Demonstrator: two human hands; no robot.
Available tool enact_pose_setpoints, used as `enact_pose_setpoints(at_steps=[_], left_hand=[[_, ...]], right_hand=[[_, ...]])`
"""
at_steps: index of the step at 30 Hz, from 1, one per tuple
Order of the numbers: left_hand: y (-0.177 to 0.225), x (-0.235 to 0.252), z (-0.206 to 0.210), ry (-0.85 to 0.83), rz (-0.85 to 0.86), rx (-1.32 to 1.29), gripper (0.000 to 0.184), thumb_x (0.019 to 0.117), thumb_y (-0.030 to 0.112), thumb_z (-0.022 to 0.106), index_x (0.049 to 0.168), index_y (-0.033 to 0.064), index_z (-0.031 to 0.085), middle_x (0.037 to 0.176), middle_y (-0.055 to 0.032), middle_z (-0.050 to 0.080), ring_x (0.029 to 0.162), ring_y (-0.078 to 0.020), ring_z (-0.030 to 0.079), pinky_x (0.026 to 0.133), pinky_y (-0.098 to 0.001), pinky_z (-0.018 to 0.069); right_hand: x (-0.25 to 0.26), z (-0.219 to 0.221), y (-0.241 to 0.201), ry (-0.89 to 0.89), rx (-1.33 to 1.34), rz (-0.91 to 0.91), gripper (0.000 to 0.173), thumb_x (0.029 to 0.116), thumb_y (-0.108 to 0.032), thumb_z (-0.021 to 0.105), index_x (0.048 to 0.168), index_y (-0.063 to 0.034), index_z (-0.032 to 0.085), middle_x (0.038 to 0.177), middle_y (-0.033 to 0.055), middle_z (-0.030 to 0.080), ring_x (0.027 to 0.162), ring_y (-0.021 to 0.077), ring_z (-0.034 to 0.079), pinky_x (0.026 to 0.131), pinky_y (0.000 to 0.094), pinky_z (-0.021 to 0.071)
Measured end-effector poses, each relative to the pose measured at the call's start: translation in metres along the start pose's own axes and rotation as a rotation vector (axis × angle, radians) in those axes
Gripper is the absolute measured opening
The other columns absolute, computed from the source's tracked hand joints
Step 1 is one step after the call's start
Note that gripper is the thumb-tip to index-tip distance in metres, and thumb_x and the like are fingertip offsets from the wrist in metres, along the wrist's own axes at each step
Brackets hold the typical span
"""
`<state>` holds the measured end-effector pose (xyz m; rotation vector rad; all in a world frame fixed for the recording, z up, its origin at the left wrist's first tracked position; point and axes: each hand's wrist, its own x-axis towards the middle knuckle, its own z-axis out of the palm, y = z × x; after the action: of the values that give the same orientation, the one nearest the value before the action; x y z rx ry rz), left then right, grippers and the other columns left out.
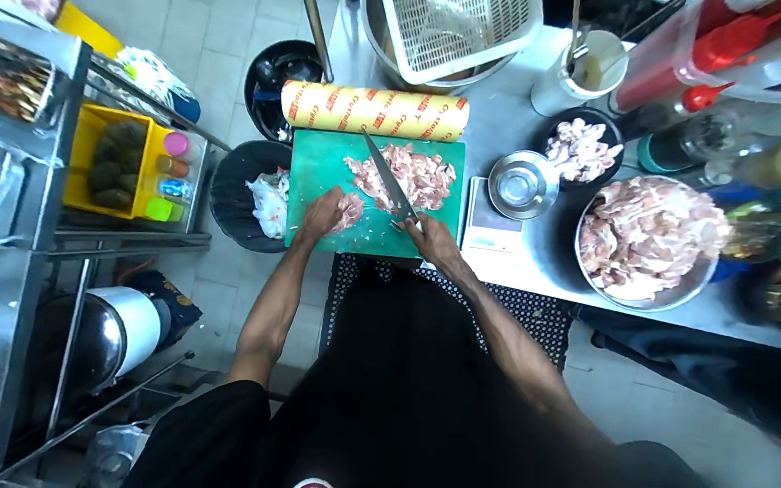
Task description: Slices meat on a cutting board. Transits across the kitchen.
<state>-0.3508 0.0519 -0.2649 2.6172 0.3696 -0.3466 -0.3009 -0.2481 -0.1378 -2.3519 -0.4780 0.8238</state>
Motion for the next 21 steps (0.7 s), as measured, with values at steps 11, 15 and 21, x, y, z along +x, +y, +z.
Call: enact_pose_setpoints(at_steps=[11,15,21], left_hand=[[0.027,-0.08,0.042,0.523,-0.505,-0.797,0.046,0.1058,0.024,0.053,0.147,0.0092,0.038,0.124,-0.0228,0.063,0.101,-0.0358,0.067,0.084,-0.0544,0.0572],[0.017,-0.1,0.046,0.595,-0.691,-0.366,0.053,0.0934,0.03,0.067,0.139,0.0069,0.052,0.134,-0.0281,0.053,0.121,-0.0479,0.051,0.097,-0.0635,0.0442],[-0.002,-0.055,0.046,0.45,-0.136,0.016,0.034,0.099,0.023,0.052,0.118,-0.0015,0.064,0.125,-0.0249,0.062,0.122,-0.0449,0.056,0.103,-0.0579,0.046]], right_hand=[[0.002,0.027,-0.006,-0.024,-0.113,-0.031,0.036,0.108,-0.042,0.047,0.11,-0.01,0.062,0.073,0.0154,0.064,0.062,0.0344,0.066,0.052,0.053,0.054],[0.017,0.056,-0.02,-0.136,-0.27,0.017,0.035,0.1077,-0.04,0.046,0.115,-0.0113,0.064,0.085,0.0173,0.069,0.079,0.0382,0.071,0.064,0.0574,0.0568],[0.037,0.093,-0.047,-0.193,-0.469,0.027,0.029,0.1075,-0.028,0.048,0.125,-0.0073,0.06,0.098,0.0226,0.07,0.091,0.0427,0.071,0.069,0.058,0.0577]])
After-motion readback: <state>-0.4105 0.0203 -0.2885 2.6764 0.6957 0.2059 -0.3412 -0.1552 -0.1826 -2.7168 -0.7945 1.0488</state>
